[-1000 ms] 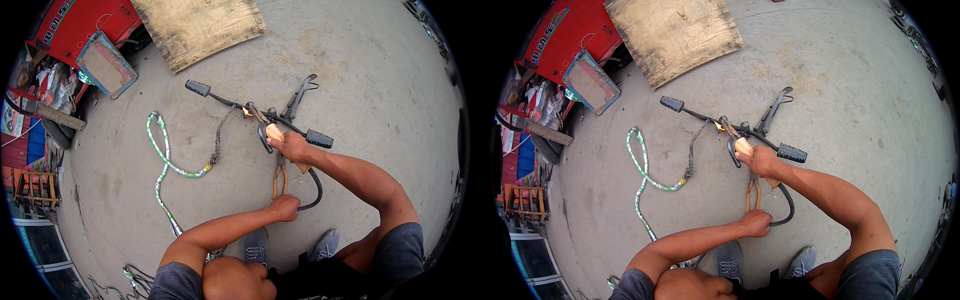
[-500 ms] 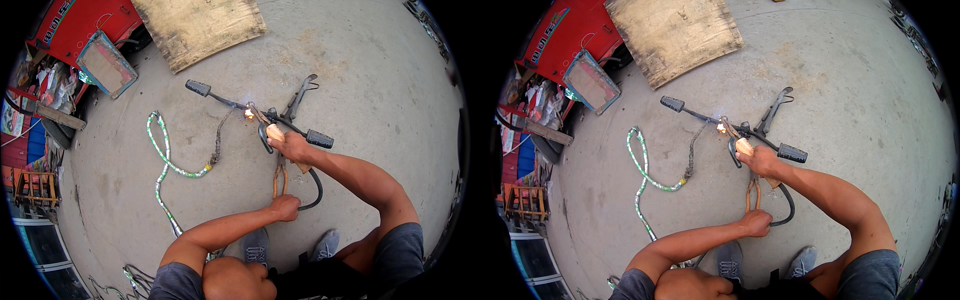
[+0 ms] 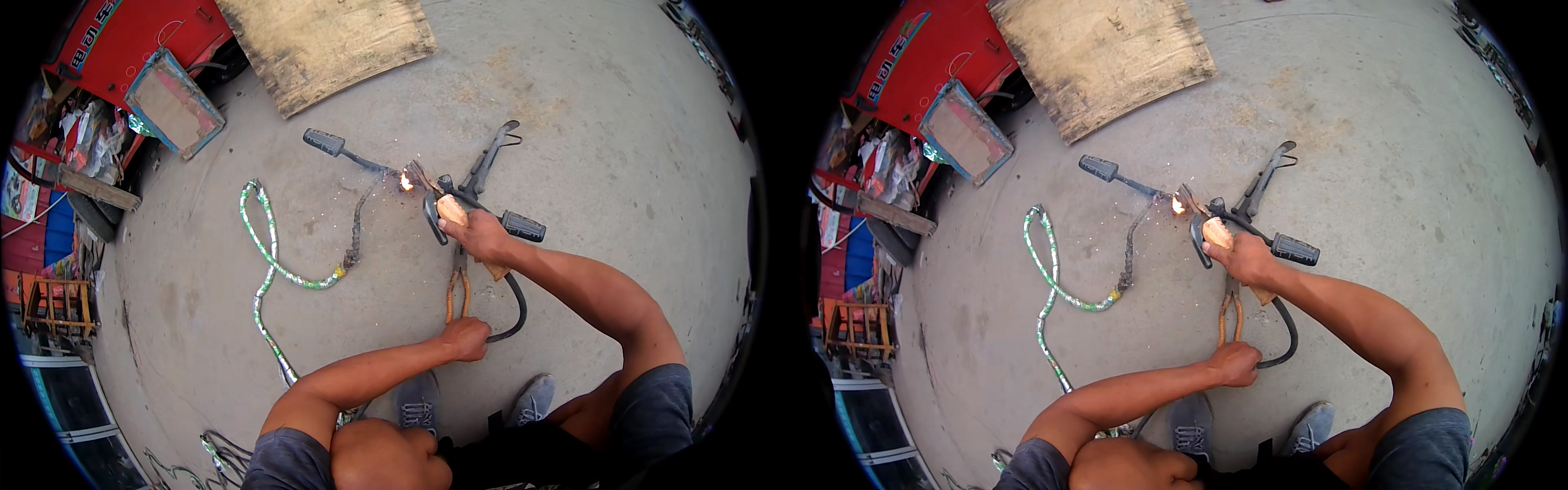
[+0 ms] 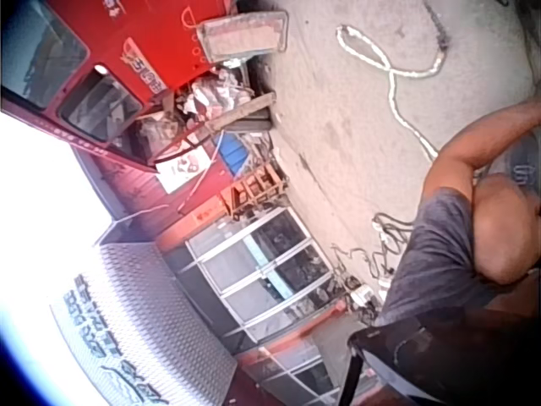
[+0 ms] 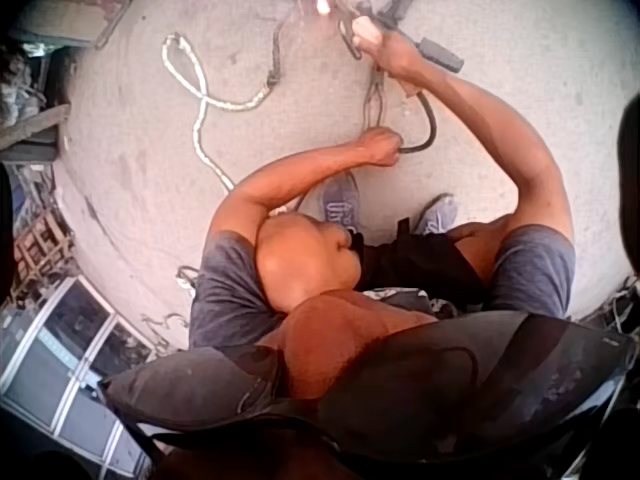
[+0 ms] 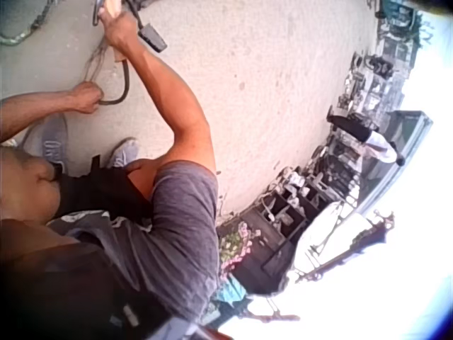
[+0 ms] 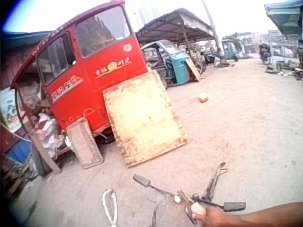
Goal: The person welds a metal handlebar assembly on the ground using a welding torch and grounding clamp. They position the clamp, apply the torch to create welds, and use pliers to adjust the workpiece during the process.
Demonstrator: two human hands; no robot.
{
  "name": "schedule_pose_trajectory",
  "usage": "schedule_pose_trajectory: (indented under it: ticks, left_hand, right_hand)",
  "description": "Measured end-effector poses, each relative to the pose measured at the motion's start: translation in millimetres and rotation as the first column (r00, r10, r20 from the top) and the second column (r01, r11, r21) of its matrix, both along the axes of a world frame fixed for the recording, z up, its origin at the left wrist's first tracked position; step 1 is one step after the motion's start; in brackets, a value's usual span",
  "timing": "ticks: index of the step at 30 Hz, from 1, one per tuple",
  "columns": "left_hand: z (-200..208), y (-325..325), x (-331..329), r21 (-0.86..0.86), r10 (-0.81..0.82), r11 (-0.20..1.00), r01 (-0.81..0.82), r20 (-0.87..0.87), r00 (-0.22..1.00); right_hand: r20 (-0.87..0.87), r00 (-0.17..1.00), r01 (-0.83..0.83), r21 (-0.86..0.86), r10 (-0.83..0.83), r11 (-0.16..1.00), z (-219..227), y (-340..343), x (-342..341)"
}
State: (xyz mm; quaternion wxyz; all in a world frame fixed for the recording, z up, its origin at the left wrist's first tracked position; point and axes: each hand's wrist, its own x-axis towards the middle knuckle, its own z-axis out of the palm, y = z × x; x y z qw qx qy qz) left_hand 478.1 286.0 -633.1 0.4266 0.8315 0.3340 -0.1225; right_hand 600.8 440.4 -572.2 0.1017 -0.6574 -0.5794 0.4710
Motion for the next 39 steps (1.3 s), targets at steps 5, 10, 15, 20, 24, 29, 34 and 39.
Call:
schedule_pose_trajectory:
  ticks: [5, 10, 15, 20, 24, 29, 34, 39]
  left_hand:
    - [-3.4, -0.7, -0.4, 0.008, -0.002, 1.000, 0.001, 0.013, 1.000]
    - [-2.7, -1.0, -0.5, 0.009, 0.000, 1.000, 0.000, 0.017, 1.000]
    - [-5.6, -2.0, 0.6, 0.004, 0.009, 1.000, -0.009, 0.012, 1.000]
    - [-2.5, -1.0, 0.3, -0.004, 0.008, 1.000, -0.008, 0.001, 1.000]
    - [-3.3, -0.9, -0.4, -0.007, 0.011, 1.000, -0.011, 0.004, 1.000]
    - [-1.6, -0.5, -0.9, -0.005, 0.008, 1.000, -0.008, 0.019, 1.000]
    - [-1.4, -0.1, -0.8, -0.013, 0.005, 1.000, -0.005, 0.012, 1.000]
    - [-2.7, -0.4, -0.7, -0.010, 0.008, 1.000, -0.008, 0.011, 1.000]
  right_hand:
    - [-0.020, 1.000, -0.009, -0.067, 0.008, 0.998, 12.5, 0.8, 1.5]
    - [-0.016, 1.000, -0.014, -0.091, 0.013, 0.996, 9.5, -2.8, 0.6]
    - [-0.004, 1.000, -0.028, -0.098, 0.027, 0.995, 10.2, -2.6, -1.1]
    - [-0.005, 1.000, -0.025, -0.094, 0.025, 0.995, 10.2, -2.6, -2.4]
    - [-0.007, 1.000, -0.025, -0.099, 0.024, 0.995, 11.0, -2.9, -3.3]
    - [0.003, 0.999, -0.032, -0.095, 0.033, 0.995, 9.1, -2.5, -3.4]
    - [0.001, 1.000, -0.016, -0.117, 0.016, 0.993, 10.3, -1.8, -4.9]
    - [0.011, 0.999, -0.039, -0.092, 0.040, 0.995, 4.4, -0.2, -3.5]
